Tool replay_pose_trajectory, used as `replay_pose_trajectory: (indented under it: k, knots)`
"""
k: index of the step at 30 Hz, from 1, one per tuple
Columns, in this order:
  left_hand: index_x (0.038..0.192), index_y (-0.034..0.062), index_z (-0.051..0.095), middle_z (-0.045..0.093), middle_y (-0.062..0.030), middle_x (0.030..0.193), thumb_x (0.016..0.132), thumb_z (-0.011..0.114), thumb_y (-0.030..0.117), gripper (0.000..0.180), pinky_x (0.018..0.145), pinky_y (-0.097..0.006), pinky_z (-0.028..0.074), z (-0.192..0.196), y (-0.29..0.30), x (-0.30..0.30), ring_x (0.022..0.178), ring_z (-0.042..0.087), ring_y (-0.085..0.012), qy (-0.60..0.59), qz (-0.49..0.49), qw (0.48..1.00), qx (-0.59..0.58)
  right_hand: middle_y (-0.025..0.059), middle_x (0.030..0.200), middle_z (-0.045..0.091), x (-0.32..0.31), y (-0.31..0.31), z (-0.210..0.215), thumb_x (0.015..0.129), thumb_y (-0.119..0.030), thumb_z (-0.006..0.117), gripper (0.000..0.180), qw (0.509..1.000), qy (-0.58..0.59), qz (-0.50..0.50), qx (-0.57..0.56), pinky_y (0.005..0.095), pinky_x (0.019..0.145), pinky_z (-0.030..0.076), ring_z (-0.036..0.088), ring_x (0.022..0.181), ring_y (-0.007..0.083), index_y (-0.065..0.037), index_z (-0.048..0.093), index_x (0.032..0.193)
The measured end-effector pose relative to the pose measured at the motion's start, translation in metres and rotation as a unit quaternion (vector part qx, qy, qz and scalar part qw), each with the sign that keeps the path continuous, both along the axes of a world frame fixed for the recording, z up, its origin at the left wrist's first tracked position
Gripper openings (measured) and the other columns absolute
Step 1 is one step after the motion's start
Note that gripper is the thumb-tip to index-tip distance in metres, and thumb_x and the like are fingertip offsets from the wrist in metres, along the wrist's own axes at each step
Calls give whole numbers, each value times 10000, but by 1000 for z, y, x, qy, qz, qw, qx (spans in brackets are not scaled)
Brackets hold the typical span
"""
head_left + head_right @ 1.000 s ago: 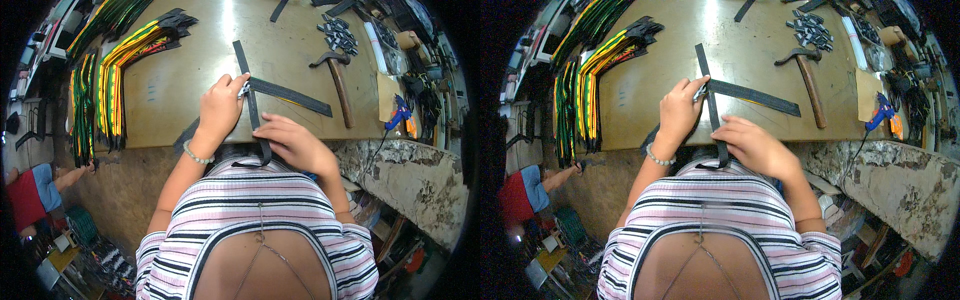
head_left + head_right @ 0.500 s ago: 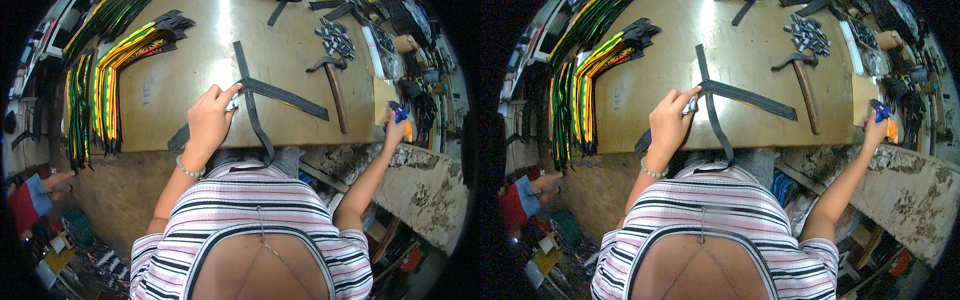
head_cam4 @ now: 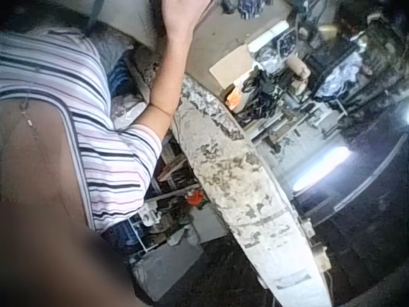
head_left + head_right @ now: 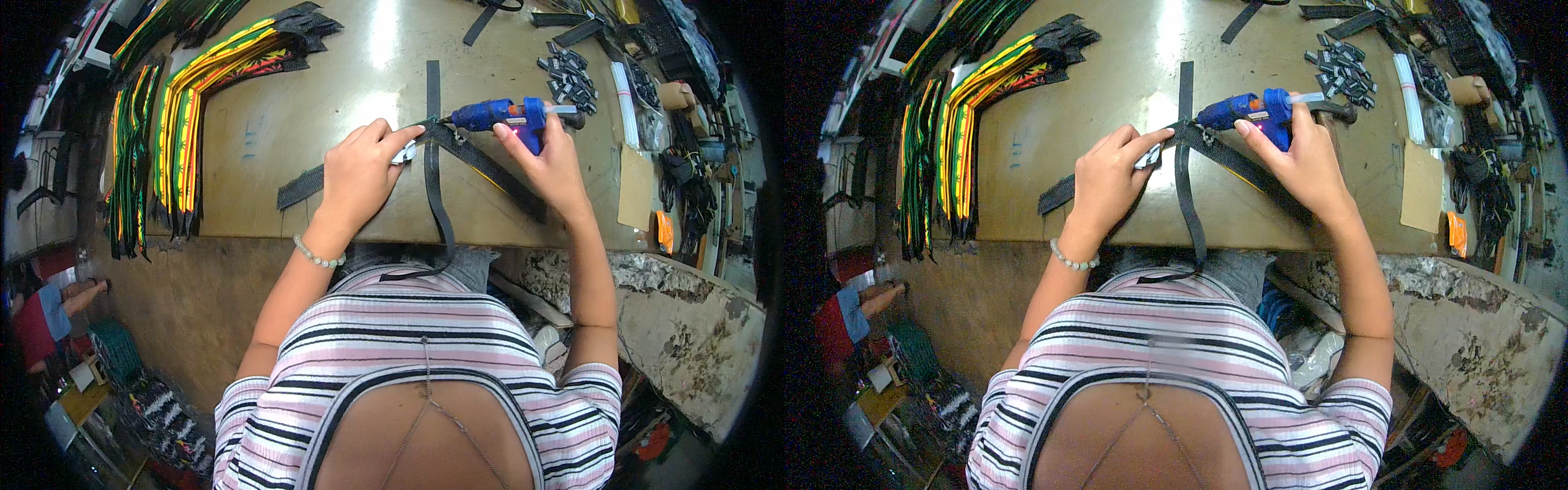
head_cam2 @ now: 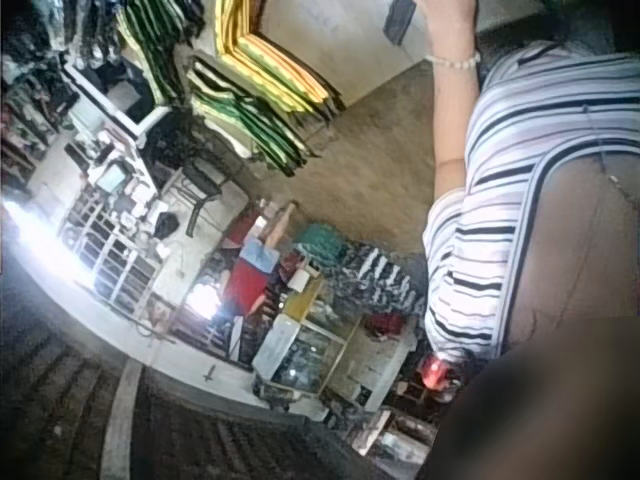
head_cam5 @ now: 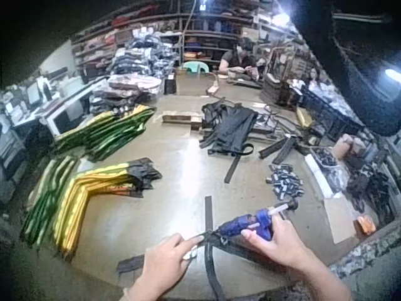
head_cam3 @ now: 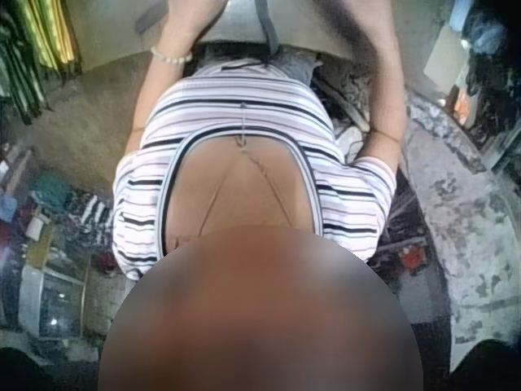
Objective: The person assembles lanyards by applying hot glue to black fabric strips and attaching small rectangular tags. They repeatedly pick up tags, apply glue, and press the tags onto the strips, then place the finished lanyards aside.
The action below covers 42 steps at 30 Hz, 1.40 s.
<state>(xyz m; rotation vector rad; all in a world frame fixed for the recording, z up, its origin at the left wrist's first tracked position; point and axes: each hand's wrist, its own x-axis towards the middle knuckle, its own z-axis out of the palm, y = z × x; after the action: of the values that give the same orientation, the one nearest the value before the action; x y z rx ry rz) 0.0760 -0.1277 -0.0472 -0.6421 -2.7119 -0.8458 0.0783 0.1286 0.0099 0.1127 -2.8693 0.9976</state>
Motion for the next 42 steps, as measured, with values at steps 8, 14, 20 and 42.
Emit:
replay_pose_trajectory:
  k: [8, 14, 20, 42]
  knots:
    - [1145, 278, 716, 576, -21, 790, 759, 739, 127, 415, 636, -374, 506, -1, 2, 1, 762, 626, -229, -13, 7, 1000, -12, 189, 871, 719, -3, -4, 0, 876, -436, 726, 545, 1000, -8, 24, -6, 376, 681, 533, 707, 733, 306, 13, 576, 1146]
    - [1153, 282, 713, 577, -23, 792, 750, 749, 132, 431, 638, -369, 511, -3, 2, 1, 764, 627, -229, -2, 8, 1000, -13, 207, 816, 702, 18, -4, 0, 882, -408, 726, 532, 999, -27, 48, -5, 398, 651, 533, 704, 713, 349, 16, 556, 1155]
    - [1146, 279, 716, 575, -31, 792, 750, 745, 125, 426, 636, -373, 508, -3, 2, 2, 768, 629, -231, -2, 8, 1000, -16, 191, 823, 686, 31, -6, 4, 883, -382, 731, 521, 997, -60, 57, -7, 379, 643, 525, 682, 700, 312, 11, 550, 1173]
    - [1441, -33, 351, 562, -220, 1321, 1013, 451, 79, 453, 1100, -476, 454, 16, -14, -2, 1266, 537, -354, -494, -116, 375, 776, 65, 936, 721, 79, 78, -12, 939, -223, 683, 232, 963, 106, -238, -70, 274, 794, 513, 637, 844, 113, -24, 726, 1050]
